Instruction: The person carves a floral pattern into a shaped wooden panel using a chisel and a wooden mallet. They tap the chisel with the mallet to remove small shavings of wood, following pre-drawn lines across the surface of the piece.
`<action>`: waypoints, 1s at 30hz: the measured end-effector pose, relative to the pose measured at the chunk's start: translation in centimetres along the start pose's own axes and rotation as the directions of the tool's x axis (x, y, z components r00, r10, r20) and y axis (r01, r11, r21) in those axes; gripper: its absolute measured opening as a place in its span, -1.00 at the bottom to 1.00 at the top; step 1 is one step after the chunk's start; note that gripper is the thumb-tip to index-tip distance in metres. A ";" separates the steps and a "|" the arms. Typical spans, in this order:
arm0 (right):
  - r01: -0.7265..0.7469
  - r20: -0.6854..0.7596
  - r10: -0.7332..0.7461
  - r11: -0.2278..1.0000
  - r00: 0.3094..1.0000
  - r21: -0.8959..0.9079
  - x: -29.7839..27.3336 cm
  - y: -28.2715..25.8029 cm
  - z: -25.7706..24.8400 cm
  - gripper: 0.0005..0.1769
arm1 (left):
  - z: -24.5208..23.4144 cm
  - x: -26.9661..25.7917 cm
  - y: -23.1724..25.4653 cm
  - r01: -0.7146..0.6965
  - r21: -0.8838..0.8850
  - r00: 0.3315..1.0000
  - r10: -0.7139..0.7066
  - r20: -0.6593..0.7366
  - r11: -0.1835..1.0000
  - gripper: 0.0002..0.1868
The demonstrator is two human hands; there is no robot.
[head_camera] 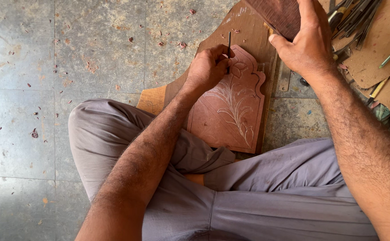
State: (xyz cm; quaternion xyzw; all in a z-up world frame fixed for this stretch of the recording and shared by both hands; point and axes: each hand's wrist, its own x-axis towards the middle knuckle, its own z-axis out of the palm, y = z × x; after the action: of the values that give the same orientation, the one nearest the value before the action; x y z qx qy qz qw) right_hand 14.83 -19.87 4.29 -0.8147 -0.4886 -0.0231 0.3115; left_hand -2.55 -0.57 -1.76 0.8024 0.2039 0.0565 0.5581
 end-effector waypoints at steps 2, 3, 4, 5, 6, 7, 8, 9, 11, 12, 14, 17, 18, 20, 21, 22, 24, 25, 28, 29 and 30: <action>-0.020 -0.005 0.021 0.997 1.000 0.081 0.2 -0.9 0.0 -0.11 | 0.1 0.0 0.2 -0.011 0.034 1.000 0.011 -0.009 0.999 -0.86; 0.070 0.018 -0.069 0.996 0.997 -0.051 0.3 -1.4 -0.3 -0.07 | 0.1 -0.1 0.3 -0.021 0.069 1.000 0.022 -0.020 0.997 -0.87; 0.162 0.050 -0.156 0.970 0.987 -0.180 0.4 -1.7 -0.5 -0.01 | 0.0 -0.2 0.4 -0.023 0.071 1.000 0.025 -0.019 0.997 -0.87; 0.161 0.047 -0.155 0.970 0.987 -0.181 0.4 -2.0 -0.5 -0.01 | 0.0 -0.3 0.6 -0.024 0.113 0.999 0.028 -0.032 0.993 -0.88; 0.110 0.045 -0.106 0.989 0.993 -0.100 0.4 -2.1 -0.5 -0.03 | 0.2 -0.3 0.7 -0.026 0.151 0.999 0.032 -0.043 0.988 -0.88; 0.058 0.047 -0.057 0.998 0.997 -0.018 0.2 -2.0 -0.4 -0.04 | 0.2 -0.2 0.7 -0.030 0.148 0.999 0.036 -0.039 0.988 -0.88; 0.057 0.048 -0.056 0.998 0.997 -0.018 0.3 -1.9 -0.1 -0.04 | 0.1 -0.2 0.6 -0.020 0.149 0.999 0.026 -0.039 0.989 -0.89; -0.077 0.040 0.075 0.995 0.996 0.063 0.4 -1.7 0.1 -0.01 | 0.1 -0.2 0.5 -0.010 0.150 0.999 0.017 -0.040 0.989 -0.89; -0.209 0.048 0.204 0.966 0.978 0.153 0.3 -1.4 0.4 0.02 | 0.5 -0.3 0.2 -0.006 0.191 0.998 0.017 -0.058 0.982 -0.88; -0.101 0.081 0.107 0.993 0.991 -0.067 0.4 -1.1 0.1 0.00 | 0.5 0.1 0.2 -0.015 0.233 0.997 0.033 -0.075 0.972 -0.84; 0.011 0.134 0.028 0.960 0.991 -0.281 0.5 -0.8 0.0 -0.02 | 0.5 0.1 0.0 -0.038 0.220 0.993 0.061 -0.097 0.975 -0.88; -0.010 -0.011 0.011 0.993 1.000 0.119 0.5 -1.2 0.4 0.02 | 0.7 0.0 -0.1 -0.046 0.206 0.991 0.071 -0.113 0.977 -0.88; -0.003 0.065 0.008 0.998 0.998 -0.070 0.5 -1.4 -0.1 -0.01 | 0.6 0.1 -0.1 -0.036 0.214 0.992 0.061 -0.113 0.976 -0.85; 0.015 0.133 0.020 0.966 0.991 -0.259 0.7 -1.7 -0.5 -0.01 | 0.7 -0.3 0.1 -0.014 0.226 0.994 0.038 -0.105 0.974 -0.86; 0.008 0.082 0.003 0.990 0.997 -0.140 0.9 -1.8 -0.3 0.01 | 0.8 -0.3 0.3 0.007 0.238 0.995 0.017 -0.099 0.971 -0.87; 0.003 0.038 -0.003 1.000 0.999 -0.016 0.7 -1.9 -0.2 0.04 | 0.9 -0.4 0.2 0.009 0.237 0.996 0.014 -0.094 0.971 -0.87; -0.017 0.054 0.015 0.999 0.998 0.038 0.6 -1.8 -0.1 0.06 | 1.0 -0.5 0.0 -0.027 0.231 0.988 0.061 -0.141 0.973 -0.85; -0.032 0.068 0.026 0.995 0.997 0.091 0.6 -1.9 0.0 0.09 | 1.1 -0.6 -0.1 -0.027 0.232 0.989 0.061 -0.138 0.972 -0.85; -0.049 0.110 0.078 0.967 0.991 -0.250 0.3 -2.1 0.6 0.08 | 1.2 -0.7 0.1 -0.049 0.247 0.985 0.088 -0.151 0.968 -0.85; -0.056 0.107 0.085 0.966 0.991 -0.251 0.3 -2.0 0.8 0.08 | 1.3 -0.7 0.2 -0.027 0.230 0.986 0.064 -0.154 0.973 -0.85; -0.159 0.059 0.156 0.985 0.986 0.065 0.4 -2.0 1.3 0.08 | 1.3 -0.9 0.2 -0.001 0.213 0.987 0.036 -0.158 0.977 -0.86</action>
State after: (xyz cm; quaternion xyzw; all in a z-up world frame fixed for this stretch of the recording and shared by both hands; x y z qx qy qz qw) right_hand 13.09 -18.28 4.34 -0.8398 -0.4314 0.0405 0.3270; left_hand -2.91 -2.09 -1.95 0.8521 0.2458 0.1042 0.4502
